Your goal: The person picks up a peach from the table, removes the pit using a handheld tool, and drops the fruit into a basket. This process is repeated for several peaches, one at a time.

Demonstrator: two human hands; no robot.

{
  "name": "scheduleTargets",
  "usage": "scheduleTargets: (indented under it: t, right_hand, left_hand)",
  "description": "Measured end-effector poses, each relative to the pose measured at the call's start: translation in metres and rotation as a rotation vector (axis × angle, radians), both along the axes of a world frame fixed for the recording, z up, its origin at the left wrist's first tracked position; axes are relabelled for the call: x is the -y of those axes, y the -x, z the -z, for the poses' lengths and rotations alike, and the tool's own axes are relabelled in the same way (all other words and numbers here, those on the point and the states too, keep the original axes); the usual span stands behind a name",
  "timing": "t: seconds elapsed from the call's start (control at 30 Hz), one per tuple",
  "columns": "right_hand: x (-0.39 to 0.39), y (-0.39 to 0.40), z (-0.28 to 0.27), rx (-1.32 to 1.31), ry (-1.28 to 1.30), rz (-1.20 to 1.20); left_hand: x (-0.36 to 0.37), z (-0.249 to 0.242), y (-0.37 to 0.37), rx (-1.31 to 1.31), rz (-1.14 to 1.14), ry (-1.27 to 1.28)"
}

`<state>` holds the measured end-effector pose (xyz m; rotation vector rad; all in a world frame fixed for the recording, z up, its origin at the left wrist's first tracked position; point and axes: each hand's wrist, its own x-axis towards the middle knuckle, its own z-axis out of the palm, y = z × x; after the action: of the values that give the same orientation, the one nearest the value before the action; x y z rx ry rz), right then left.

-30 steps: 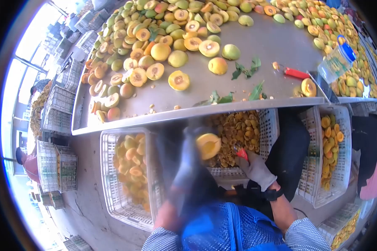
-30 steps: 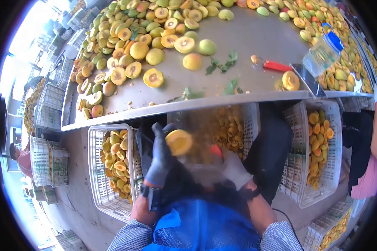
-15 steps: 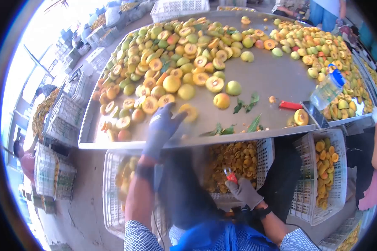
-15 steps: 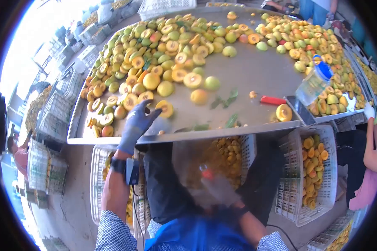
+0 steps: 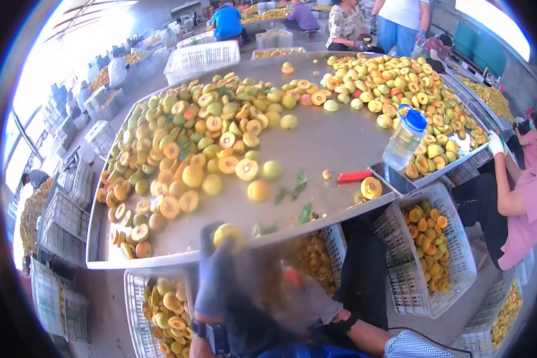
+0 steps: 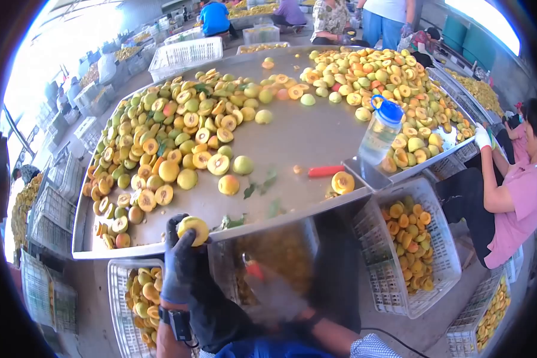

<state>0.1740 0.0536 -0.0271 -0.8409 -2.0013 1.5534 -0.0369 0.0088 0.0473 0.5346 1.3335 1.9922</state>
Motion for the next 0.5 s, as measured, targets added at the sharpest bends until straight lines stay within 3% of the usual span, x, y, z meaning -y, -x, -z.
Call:
scheduleTargets:
  t: [0.03, 0.1, 0.17, 0.2, 0.23, 0.3, 0.37, 0.43, 0.5]
  right_hand:
    - [-0.002, 0.002, -0.002, 0.009, 0.019, -0.018]
    - [0.000, 0.006, 0.001, -0.058, 0.312, -0.066]
    - [0.005, 0.003, 0.001, -0.055, 0.208, -0.061]
    - [0.007, 0.001, -0.004, -0.063, 0.439, -0.027]
    - [0.008, -0.001, -0.007, -0.070, 0.669, 0.010]
    - [0.012, -0.011, 0.015, -0.093, 0.635, -0.001]
    - [0.011, -0.021, 0.039, -0.115, 0.600, -0.012]
    - [0.007, -0.025, 0.060, 0.148, 0.739, -0.034]
    - [0.004, -0.022, 0.081, 0.200, 0.631, -0.033]
  left_hand:
    - [0.004, 0.009, -0.004, 0.022, -0.012, 0.026]
    - [0.003, 0.019, -0.017, -0.175, -0.031, 0.037]
    - [-0.003, 0.012, -0.020, -0.476, -0.027, 0.168]
    - [-0.011, -0.019, -0.028, -0.077, -0.008, 0.104]
    - [-0.021, -0.019, -0.019, -0.080, -0.008, 0.103]
    - [-0.042, -0.009, 0.005, -0.497, 0.021, 0.225]
    - [-0.070, -0.007, 0.015, -0.543, 0.063, 0.283]
    - [-0.105, -0.007, 0.011, -0.687, 0.254, 0.460]
    - [-0.141, -0.022, -0.005, -0.763, 0.422, 0.605]
